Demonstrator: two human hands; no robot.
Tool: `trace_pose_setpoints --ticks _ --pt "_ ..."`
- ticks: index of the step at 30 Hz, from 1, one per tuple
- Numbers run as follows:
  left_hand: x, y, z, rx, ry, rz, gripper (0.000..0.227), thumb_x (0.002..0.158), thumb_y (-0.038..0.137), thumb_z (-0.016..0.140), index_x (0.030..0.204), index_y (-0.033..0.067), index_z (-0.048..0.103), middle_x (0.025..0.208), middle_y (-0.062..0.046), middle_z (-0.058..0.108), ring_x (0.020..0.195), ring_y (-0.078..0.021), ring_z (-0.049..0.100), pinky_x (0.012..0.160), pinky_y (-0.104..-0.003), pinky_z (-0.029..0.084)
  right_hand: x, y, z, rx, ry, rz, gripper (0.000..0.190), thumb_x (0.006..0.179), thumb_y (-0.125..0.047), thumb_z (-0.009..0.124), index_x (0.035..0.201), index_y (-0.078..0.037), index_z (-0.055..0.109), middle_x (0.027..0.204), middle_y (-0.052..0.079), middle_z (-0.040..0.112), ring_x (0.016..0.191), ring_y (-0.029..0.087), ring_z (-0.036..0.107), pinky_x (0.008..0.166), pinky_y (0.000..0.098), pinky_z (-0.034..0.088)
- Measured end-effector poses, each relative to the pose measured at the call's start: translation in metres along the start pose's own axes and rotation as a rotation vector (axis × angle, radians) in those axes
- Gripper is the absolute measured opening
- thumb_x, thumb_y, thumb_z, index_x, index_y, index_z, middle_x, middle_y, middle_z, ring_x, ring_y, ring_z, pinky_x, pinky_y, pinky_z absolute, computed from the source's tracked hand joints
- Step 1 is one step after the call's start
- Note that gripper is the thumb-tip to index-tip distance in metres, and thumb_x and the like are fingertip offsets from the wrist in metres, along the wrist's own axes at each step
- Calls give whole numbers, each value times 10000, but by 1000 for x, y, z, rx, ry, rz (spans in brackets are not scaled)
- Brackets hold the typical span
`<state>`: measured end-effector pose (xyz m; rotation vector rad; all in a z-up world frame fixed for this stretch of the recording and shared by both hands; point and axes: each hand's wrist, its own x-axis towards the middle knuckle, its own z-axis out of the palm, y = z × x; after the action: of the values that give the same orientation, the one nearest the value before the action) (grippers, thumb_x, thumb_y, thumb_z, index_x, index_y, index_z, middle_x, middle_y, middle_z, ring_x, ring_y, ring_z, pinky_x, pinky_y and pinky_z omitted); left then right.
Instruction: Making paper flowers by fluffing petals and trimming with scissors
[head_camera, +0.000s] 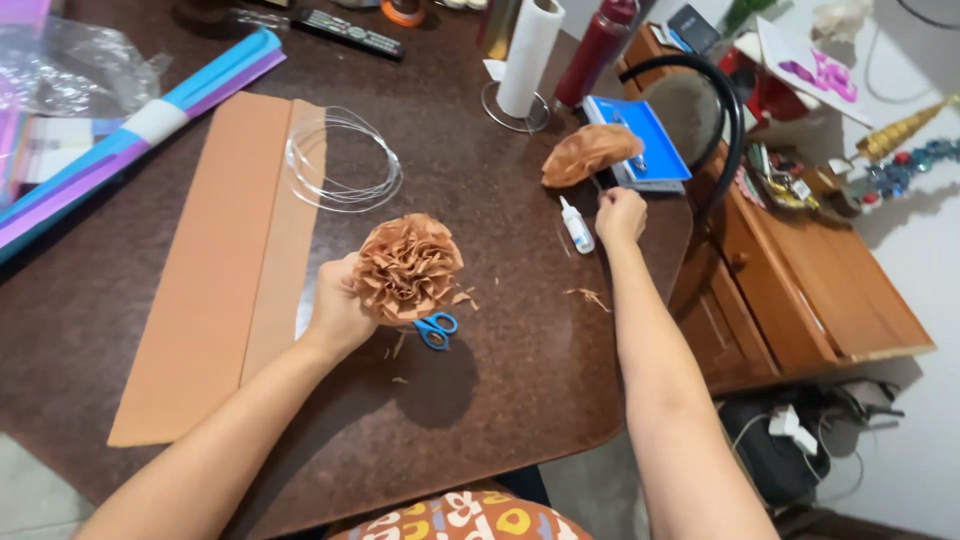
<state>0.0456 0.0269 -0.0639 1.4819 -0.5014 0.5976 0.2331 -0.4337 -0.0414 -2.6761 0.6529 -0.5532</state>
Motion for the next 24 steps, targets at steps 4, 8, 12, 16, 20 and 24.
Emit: trace_pose_setpoints --ticks 4,8,12,16,20,24 --pt "20 44 -6 -91 5 -22 226 676 -26 883 630 138 734 641 -1 688 663 -112 652 700 -261 561 6 -49 1 51 -2 -81 133 954 -241 700 1041 -254 800 1029 92 755 1041 350 718 875 478 595" --pt "53 123 -8 -1011 189 -879 143 821 162 674 834 20 683 786 -143 724 747 -299 765 760 -423 648 -31 -104 22 153 -1 -162 123 948 -217 711 1033 -234 798 993 94 748 989 333 711 836 457 585" --pt "65 125 -18 -1263 203 -917 255 835 126 625 1032 -25 683 960 -160 728 924 -354 737 914 -463 593 -97 -125 47 257 -36 -246 114 941 -194 722 1026 -214 797 956 96 740 938 316 705 797 437 576" --pt "49 57 -35 -1530 -30 -582 304 933 10 604 1171 -162 682 1075 -277 747 1009 -410 744 877 -385 630 -121 -141 49 330 -55 -303 109 937 -178 729 1021 -201 796 932 98 736 903 304 700 771 423 570" --pt "48 5 -34 -755 212 -391 490 749 -1 653 1239 4 664 1172 -201 684 1116 -366 668 942 -463 557 -121 -143 42 422 -51 -344 102 931 -154 740 1013 -181 794 896 100 729 851 287 694 731 402 561" --pt "51 38 -30 -492 308 -236 528 639 -230 863 1118 -53 726 966 -219 757 913 -335 761 776 -422 662 -117 -145 33 511 -52 -394 96 925 -130 751 1005 -161 793 859 102 721 800 270 687 692 381 552"
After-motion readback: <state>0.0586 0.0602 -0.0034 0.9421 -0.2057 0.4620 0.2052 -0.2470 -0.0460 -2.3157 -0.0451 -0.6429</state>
